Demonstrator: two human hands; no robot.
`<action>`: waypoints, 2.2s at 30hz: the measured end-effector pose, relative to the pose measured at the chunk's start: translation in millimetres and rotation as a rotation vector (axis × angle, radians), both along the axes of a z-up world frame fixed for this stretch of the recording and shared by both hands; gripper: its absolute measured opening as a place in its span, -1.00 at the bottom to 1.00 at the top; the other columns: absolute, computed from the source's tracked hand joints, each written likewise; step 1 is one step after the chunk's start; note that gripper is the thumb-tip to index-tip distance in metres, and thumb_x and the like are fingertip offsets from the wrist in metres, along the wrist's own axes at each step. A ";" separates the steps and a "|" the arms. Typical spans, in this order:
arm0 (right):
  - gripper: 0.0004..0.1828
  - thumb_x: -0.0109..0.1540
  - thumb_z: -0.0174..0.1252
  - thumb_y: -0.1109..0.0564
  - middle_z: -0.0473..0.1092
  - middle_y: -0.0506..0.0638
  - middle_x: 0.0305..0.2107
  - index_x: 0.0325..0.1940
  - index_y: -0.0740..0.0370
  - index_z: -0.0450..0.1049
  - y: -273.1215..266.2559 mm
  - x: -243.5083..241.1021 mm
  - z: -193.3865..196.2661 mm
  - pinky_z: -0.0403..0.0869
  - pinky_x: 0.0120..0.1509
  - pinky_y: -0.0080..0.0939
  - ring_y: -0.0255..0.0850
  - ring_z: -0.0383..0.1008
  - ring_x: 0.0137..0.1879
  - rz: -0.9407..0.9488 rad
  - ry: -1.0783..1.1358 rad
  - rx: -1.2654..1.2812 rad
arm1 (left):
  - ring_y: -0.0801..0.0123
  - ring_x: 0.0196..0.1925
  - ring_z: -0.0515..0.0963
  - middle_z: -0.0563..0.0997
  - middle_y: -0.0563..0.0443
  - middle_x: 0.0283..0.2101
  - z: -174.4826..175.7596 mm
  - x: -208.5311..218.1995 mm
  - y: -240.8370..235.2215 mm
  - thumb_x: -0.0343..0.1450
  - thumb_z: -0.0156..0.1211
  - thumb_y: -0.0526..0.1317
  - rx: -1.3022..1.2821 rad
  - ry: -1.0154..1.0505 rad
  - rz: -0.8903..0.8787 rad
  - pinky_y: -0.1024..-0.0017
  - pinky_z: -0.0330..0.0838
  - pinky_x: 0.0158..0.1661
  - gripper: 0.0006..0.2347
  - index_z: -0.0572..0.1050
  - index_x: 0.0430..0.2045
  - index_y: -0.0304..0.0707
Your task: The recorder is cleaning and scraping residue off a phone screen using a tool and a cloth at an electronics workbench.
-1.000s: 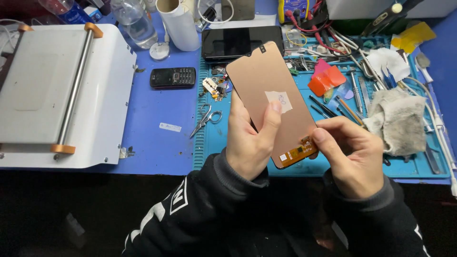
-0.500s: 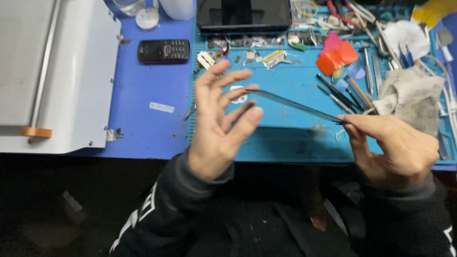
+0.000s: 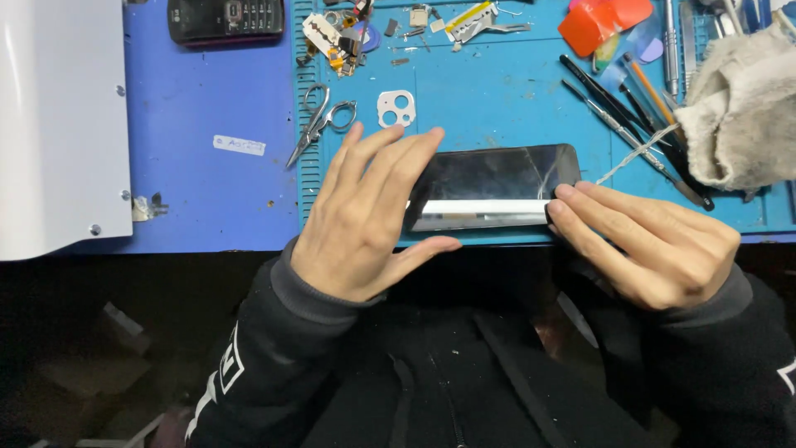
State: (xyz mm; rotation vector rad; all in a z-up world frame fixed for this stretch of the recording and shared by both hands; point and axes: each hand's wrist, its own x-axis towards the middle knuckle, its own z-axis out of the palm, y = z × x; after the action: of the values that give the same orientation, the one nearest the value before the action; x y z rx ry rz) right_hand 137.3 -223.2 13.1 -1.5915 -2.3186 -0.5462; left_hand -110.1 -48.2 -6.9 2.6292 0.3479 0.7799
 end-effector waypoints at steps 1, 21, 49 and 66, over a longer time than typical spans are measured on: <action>-0.71 0.18 0.26 0.25 0.59 0.09 -0.13 -0.02 0.29 0.65 -3.1 2.4 -2.6 0.60 -0.01 -0.19 -0.10 0.63 -0.01 -0.010 -0.013 -0.012 | -0.11 0.32 0.41 0.45 -0.22 0.23 -2.4 2.8 1.8 0.28 0.55 0.05 0.019 0.041 -0.006 -0.23 0.14 0.41 -0.15 0.16 0.36 -0.41; -0.80 0.55 0.01 0.32 0.46 0.18 0.01 0.27 0.38 0.38 -91.3 201.3 -166.1 0.51 0.29 -0.25 -0.12 0.52 0.12 -0.660 0.515 0.118 | -0.08 0.38 0.37 0.54 -0.19 0.20 -18.1 -0.6 7.7 0.36 0.56 -0.18 0.027 -0.100 -0.001 -0.25 0.15 0.47 -0.35 0.29 0.27 -0.41; -0.32 0.17 0.44 0.38 0.40 0.16 0.02 0.28 0.33 0.26 14.9 -63.3 12.3 0.62 0.09 -0.21 -0.15 0.57 0.06 -0.080 0.999 0.386 | 0.55 0.06 0.58 0.62 0.02 0.01 32.8 54.7 -44.1 0.59 0.12 -0.26 -1.238 -0.532 -0.287 0.55 0.49 0.12 -0.77 0.45 0.12 -0.32; -0.83 0.44 0.14 0.15 0.46 -0.10 -0.25 0.01 0.33 0.39 8.8 -17.4 -7.0 0.42 -0.01 -0.43 -0.44 0.41 -0.14 -0.156 1.630 -0.235 | 0.69 -0.38 0.43 0.54 0.22 -0.44 56.5 37.2 -4.2 0.50 0.27 -0.18 -0.949 -0.201 -0.083 0.65 0.37 -0.37 -0.81 0.57 -0.31 -0.39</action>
State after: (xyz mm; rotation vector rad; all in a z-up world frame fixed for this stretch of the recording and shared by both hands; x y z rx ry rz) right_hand 119.9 -214.3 6.1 -1.3412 -0.9812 0.7991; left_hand -72.9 -52.4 49.5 1.6556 0.4148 0.6256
